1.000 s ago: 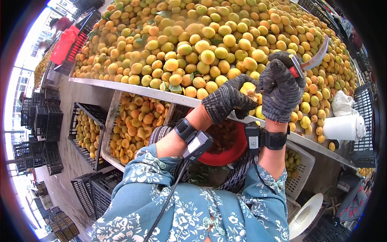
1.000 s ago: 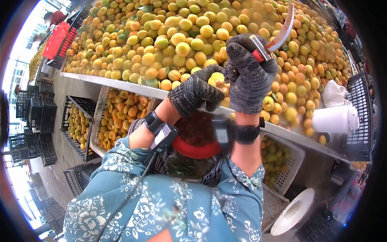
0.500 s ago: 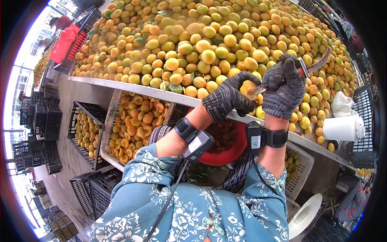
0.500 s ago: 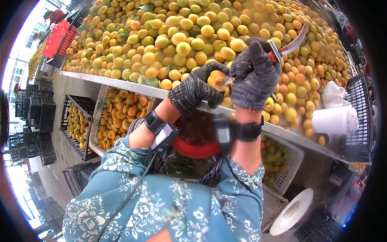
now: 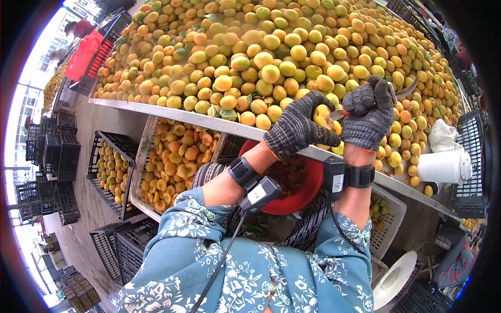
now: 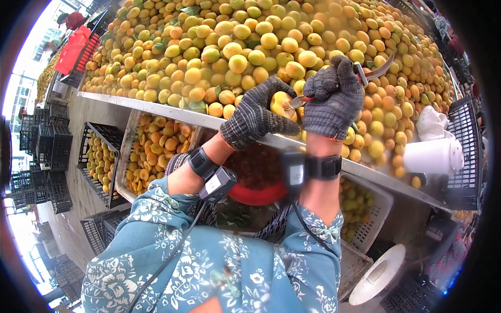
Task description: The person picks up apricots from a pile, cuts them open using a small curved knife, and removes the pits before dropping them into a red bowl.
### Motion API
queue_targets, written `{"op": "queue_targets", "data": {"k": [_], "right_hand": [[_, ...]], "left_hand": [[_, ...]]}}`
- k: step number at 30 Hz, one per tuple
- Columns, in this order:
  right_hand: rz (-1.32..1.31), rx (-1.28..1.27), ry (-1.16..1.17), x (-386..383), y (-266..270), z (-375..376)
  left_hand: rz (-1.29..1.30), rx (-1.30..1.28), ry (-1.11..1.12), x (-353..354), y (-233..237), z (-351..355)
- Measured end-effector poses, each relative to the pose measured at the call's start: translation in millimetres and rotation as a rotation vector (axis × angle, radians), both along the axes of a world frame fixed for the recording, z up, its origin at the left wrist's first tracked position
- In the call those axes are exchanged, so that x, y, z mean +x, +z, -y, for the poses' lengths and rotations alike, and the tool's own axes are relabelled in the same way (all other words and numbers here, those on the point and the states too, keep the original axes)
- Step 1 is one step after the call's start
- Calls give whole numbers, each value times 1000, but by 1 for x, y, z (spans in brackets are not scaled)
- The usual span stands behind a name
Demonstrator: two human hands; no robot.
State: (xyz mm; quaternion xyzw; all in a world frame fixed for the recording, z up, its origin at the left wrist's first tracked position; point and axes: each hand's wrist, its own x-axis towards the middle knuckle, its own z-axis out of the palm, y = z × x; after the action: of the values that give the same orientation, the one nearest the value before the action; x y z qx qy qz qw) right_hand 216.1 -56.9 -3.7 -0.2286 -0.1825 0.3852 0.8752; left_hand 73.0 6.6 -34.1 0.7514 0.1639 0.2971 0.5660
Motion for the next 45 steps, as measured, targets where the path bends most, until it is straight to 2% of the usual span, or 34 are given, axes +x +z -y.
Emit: {"op": "queue_targets", "data": {"k": [5,8,10,15,17,18,21,24,29,32,34,37,38,40,41,43,45], "right_hand": [[-12,-24,-7,1,-4,-3],[-18,-16,0,1,-3,-2],[-24,-4,17,1,-2,-1],[67,5,47,1,0,1],[77,-5,2,2,5,2],[88,-14,-43,3,8,3],[127,46,-40,2,13,5],[94,75,33,1,13,4],[111,48,5,-2,11,1],[116,48,-8,-1,11,1],[131,42,-23,-3,11,1],[233,-10,-79,-8,15,0],[246,-16,-90,-9,16,0],[258,-21,-101,-11,17,1],[285,-37,-119,-12,18,1],[311,-55,-138,-14,20,1],[252,-8,-142,-17,24,0]], "left_hand": [[-59,30,65,-2,1,2],[-4,-112,1,-2,0,-1],[96,-291,-119,-1,-2,-6],[75,-547,-106,-7,3,-9],[58,-742,-202,-13,6,-15],[80,-703,-277,-15,4,-17],[13,-735,-321,-16,11,-13],[-26,-762,-324,-16,15,-8],[-89,-750,-310,-13,6,-12],[-57,-601,-280,-9,2,-9],[25,-254,-232,-4,0,-7],[-62,-117,-167,-2,1,-5],[-62,-117,-167,-4,2,-6],[-63,-543,-269,-11,8,-9],[-63,-542,-268,-12,12,-9],[-80,-697,-296,-14,16,-8],[-57,-691,-269,-13,14,-7]]}}
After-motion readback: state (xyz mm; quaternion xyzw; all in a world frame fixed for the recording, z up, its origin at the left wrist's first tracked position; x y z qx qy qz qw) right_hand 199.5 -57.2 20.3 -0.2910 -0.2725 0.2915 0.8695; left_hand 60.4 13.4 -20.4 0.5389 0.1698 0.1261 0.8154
